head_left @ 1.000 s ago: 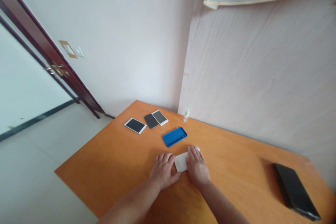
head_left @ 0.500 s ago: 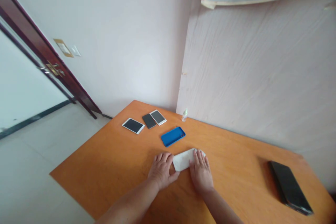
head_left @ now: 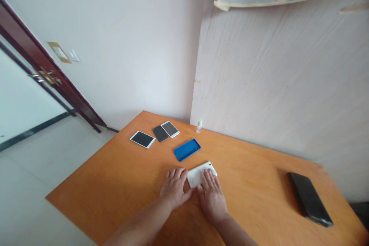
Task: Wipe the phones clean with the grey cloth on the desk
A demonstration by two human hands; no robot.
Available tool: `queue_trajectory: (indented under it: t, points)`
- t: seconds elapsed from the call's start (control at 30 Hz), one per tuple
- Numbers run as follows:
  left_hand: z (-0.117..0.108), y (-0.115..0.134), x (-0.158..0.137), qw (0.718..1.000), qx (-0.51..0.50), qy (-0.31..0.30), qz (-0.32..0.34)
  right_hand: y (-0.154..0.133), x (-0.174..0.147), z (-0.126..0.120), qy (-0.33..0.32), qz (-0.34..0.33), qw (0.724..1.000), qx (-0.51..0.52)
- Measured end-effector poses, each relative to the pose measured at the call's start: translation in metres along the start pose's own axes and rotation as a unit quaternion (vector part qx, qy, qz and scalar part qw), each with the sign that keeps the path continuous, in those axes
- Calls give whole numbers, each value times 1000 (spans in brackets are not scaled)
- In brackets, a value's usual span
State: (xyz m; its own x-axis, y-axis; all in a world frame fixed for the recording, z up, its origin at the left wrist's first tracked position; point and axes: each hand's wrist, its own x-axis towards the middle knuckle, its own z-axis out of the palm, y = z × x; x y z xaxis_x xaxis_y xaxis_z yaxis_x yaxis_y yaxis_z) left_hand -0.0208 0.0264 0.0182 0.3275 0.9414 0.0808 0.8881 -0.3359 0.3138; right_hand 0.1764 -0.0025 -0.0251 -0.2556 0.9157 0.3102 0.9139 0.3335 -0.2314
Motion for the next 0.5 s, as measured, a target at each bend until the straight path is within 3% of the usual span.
queue_trajectory:
  t: [0.13,0.2,0.3,0.37,0.5]
  points:
    - [0,-1,-1,1000,-5,-5,0,-16,-7,1,-40,-108,993,35]
    - [-1,0,-1,1000,-2,-5,0,-2,-1,-1,-34,-78,996,27]
    - [-2,2,0,1000,1,-6,-2,21,13,-3,1,37,999,-2]
    - [-2,2,0,1000,0,-9,-2,19,15,-1,12,62,998,-3]
    - [-1,-1,0,1000,0,-20,-5,-13,3,4,-26,-59,997,38]
